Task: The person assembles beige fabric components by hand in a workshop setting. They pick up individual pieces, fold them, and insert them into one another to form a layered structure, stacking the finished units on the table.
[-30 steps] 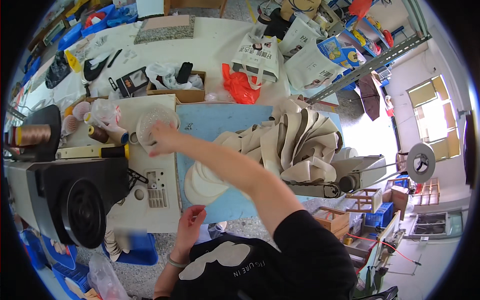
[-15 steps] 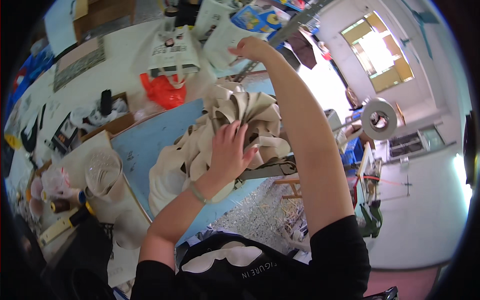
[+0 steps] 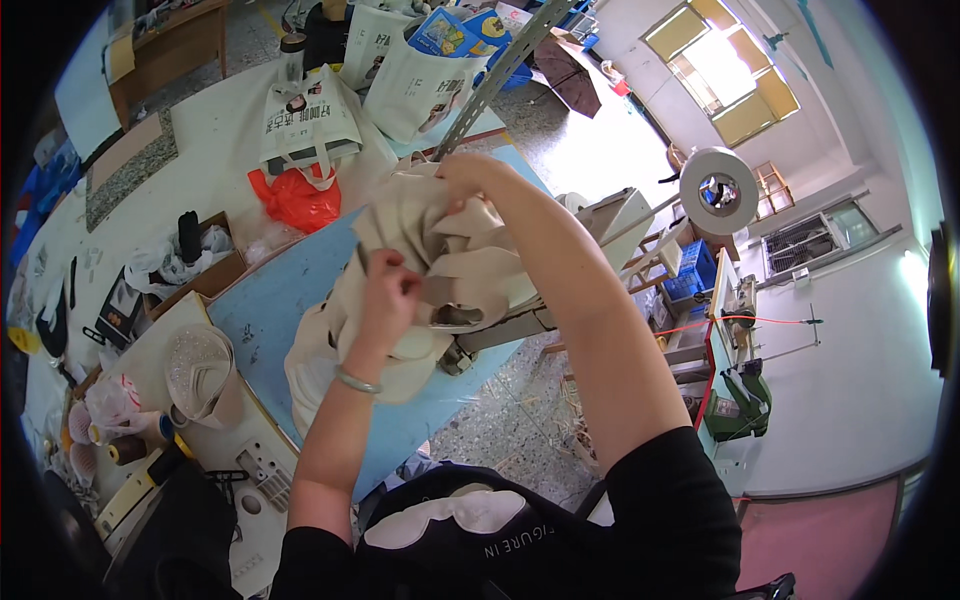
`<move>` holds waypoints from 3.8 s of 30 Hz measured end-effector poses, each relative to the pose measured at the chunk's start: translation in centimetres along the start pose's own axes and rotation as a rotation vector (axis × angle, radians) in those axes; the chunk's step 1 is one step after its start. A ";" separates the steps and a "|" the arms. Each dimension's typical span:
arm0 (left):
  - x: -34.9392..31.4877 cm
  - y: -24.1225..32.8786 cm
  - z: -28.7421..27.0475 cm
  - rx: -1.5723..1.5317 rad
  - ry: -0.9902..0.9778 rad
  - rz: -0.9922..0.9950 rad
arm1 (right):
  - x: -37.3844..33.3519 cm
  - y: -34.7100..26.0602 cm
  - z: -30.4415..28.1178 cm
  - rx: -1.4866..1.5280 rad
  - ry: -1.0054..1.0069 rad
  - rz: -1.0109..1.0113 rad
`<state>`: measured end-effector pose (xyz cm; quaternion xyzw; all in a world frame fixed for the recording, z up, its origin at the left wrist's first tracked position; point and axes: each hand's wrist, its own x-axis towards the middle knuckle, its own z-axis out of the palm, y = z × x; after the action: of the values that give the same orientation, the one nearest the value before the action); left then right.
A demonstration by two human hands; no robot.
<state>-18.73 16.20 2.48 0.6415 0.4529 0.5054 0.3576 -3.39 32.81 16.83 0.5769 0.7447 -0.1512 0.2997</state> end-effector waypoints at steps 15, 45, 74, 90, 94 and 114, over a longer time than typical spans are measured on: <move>-23.2 9.8 -22.0 0.124 -0.011 -0.219 | -24.9 -19.9 8.1 0.252 0.100 -0.845; -26.0 16.0 -20.7 0.664 0.091 -0.470 | 9.9 -2.7 10.0 0.682 0.618 0.587; -2.6 6.0 -2.4 0.517 -0.797 -0.277 | -25.0 -11.1 30.1 0.579 0.385 -0.778; -10.0 8.3 -1.5 0.747 -0.555 -0.265 | 10.0 -3.5 12.8 0.542 0.501 0.084; -10.3 7.3 -2.0 0.706 -0.566 -0.247 | 12.7 -2.3 13.5 0.576 0.158 -0.041; -5.7 24.3 -13.5 0.725 0.011 0.347 | -27.6 -9.0 2.3 0.540 0.609 -0.851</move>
<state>-26.99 2.73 26.10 0.7902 0.4888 0.3693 0.0152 -7.04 7.72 31.09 0.3005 0.8985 -0.2697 -0.1723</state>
